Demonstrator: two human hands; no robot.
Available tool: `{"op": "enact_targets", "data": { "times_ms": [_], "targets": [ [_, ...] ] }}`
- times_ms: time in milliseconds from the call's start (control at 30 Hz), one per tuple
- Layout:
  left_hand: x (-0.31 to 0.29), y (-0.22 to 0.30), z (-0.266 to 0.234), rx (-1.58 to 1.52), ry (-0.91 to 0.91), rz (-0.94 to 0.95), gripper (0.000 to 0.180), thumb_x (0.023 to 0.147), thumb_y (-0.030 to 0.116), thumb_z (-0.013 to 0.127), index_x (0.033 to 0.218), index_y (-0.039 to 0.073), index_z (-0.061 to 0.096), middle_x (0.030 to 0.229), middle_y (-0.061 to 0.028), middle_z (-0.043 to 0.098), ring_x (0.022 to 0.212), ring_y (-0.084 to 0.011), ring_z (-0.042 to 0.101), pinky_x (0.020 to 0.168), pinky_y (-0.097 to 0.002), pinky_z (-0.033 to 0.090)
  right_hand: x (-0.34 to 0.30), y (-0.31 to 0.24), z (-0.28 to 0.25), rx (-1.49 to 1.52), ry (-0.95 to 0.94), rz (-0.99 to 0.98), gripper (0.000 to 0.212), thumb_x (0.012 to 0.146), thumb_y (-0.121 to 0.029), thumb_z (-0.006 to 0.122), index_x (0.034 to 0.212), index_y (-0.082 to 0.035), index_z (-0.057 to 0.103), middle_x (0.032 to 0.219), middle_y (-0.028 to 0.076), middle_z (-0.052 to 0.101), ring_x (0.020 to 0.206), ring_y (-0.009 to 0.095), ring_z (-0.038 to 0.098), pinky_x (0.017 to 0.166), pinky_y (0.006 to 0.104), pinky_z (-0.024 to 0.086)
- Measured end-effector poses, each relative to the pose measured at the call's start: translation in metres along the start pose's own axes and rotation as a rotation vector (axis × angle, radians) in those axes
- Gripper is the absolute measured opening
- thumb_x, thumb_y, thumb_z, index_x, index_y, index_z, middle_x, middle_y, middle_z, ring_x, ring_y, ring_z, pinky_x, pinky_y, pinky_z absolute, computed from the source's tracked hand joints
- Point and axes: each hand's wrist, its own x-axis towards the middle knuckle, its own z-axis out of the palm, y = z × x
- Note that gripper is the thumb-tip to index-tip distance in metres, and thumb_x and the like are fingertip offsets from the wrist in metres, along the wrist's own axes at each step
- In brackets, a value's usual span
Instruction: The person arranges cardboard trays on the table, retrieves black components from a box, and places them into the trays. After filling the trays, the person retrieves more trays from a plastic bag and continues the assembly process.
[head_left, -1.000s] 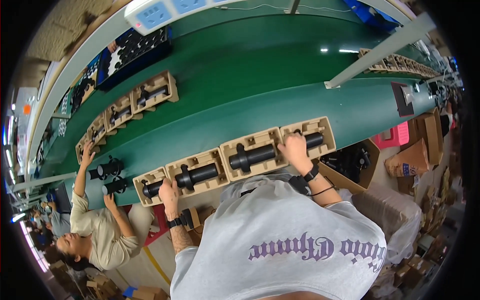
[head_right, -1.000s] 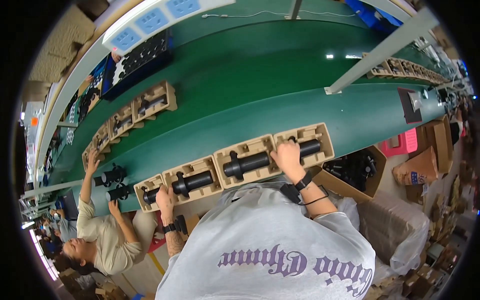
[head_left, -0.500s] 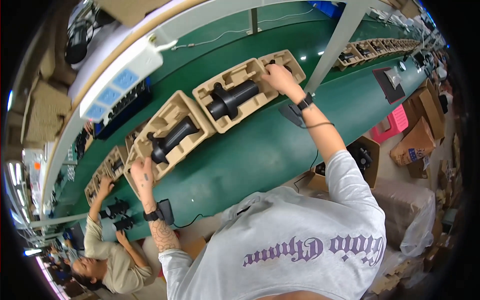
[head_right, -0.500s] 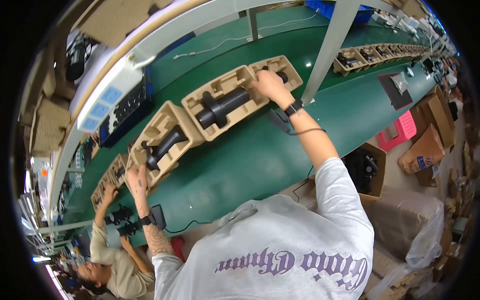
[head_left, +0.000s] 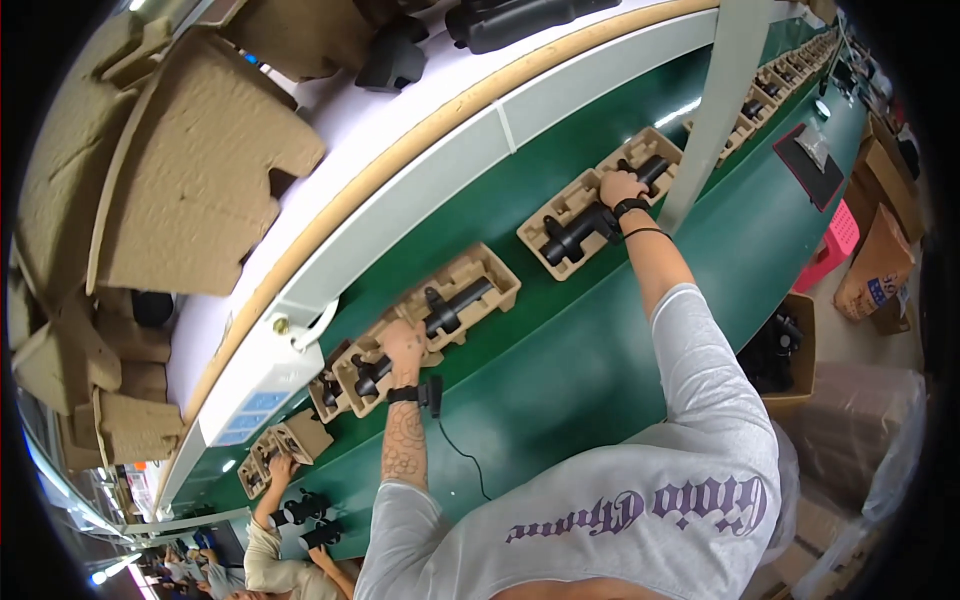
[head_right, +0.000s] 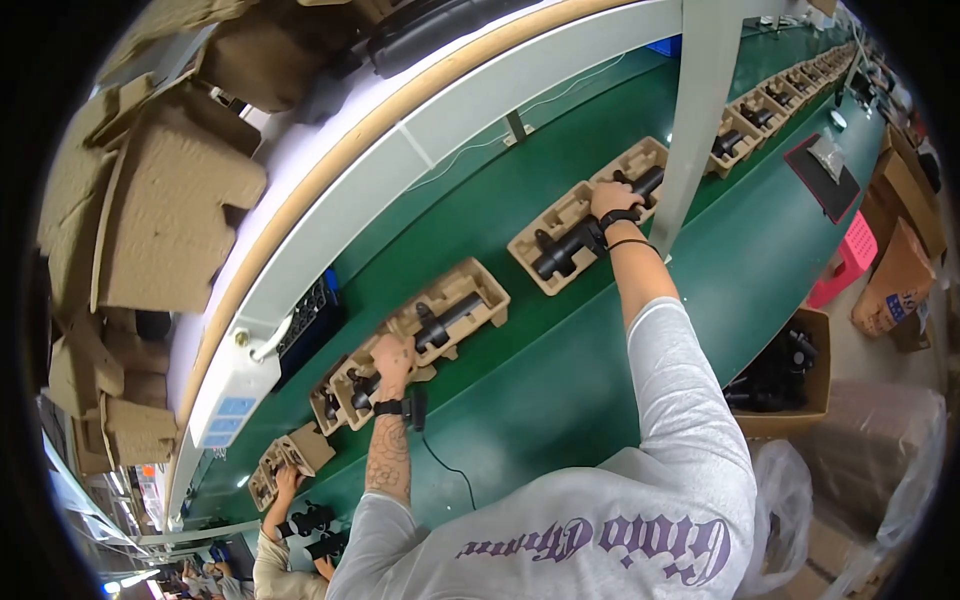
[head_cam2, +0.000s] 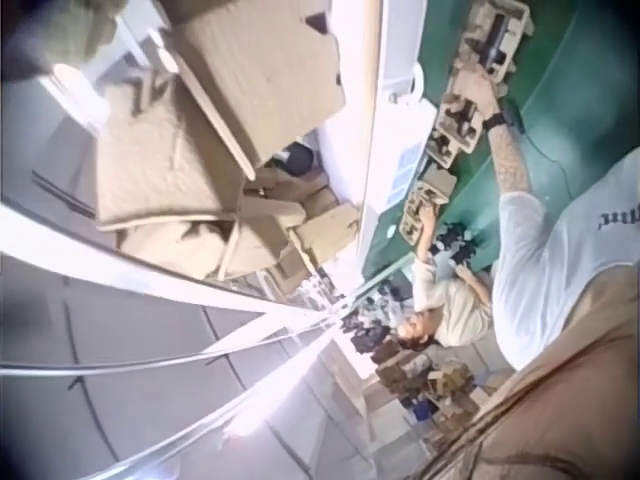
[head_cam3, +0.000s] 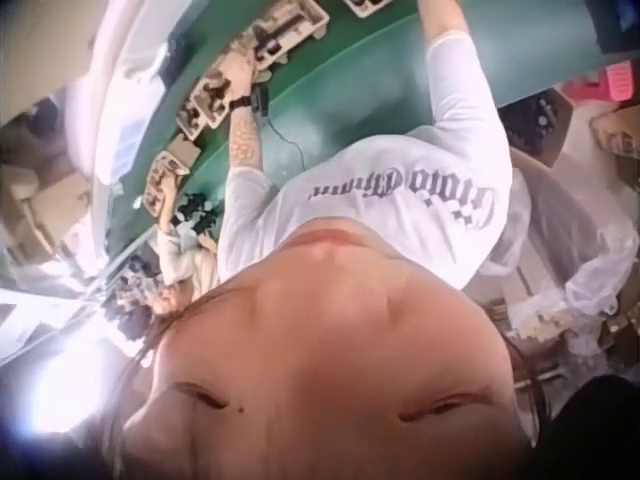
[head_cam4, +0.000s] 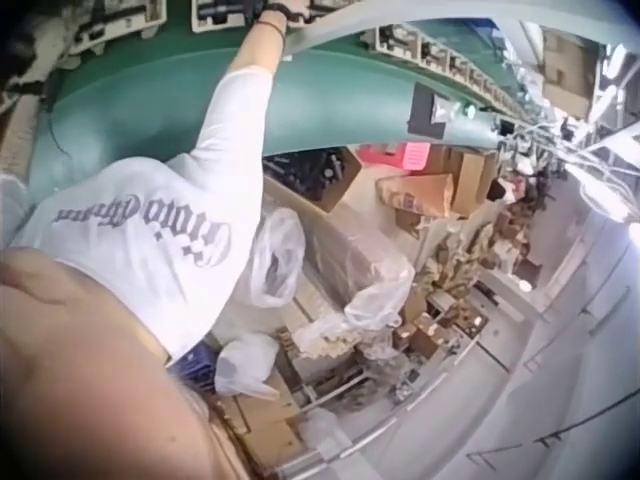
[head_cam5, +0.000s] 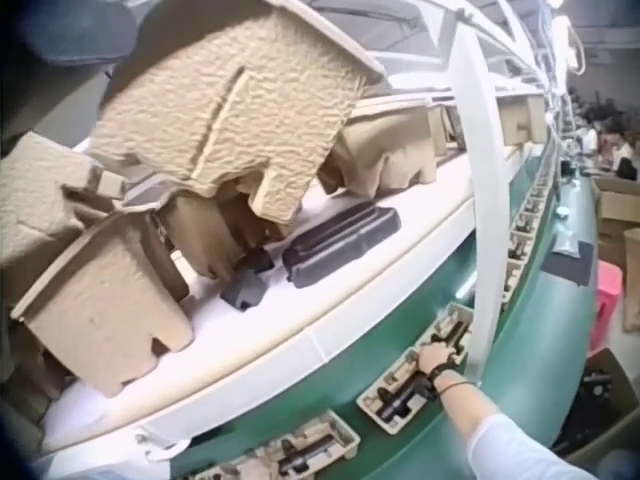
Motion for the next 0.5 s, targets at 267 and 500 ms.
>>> {"op": "enact_targets", "data": {
  "times_ms": [267, 500],
  "targets": [
    [-0.013, 0.023, -0.012, 0.036, -0.215, -0.166, 0.031, 0.074, 0.026, 0.058, 0.065, -0.003, 0.058, 0.065, -0.025, 0.058, 0.066, -0.041, 0.059, 0.062, -0.0467, 0.047, 0.012, -0.001, 0.034, -0.022, -0.056, 0.073, 0.029, 0.088, -0.017, 0.044, 0.107, -0.007, 0.063, 0.116, 0.013, 0.055, 0.113, 0.035, 0.046, 0.081, 0.0734, 0.032],
    [-0.008, 0.035, 0.034, 0.029, -0.104, -0.065, 0.032, 0.077, 0.028, 0.059, 0.067, -0.001, 0.058, 0.063, -0.0239, 0.058, 0.059, -0.038, 0.06, 0.055, -0.045, 0.049, -0.012, -0.021, 0.028, 0.021, -0.158, 0.132, 0.03, 0.088, -0.018, 0.045, 0.111, -0.008, 0.061, 0.124, 0.01, 0.049, 0.118, 0.032, 0.04, 0.087, 0.0735, 0.027]
  ]
}}
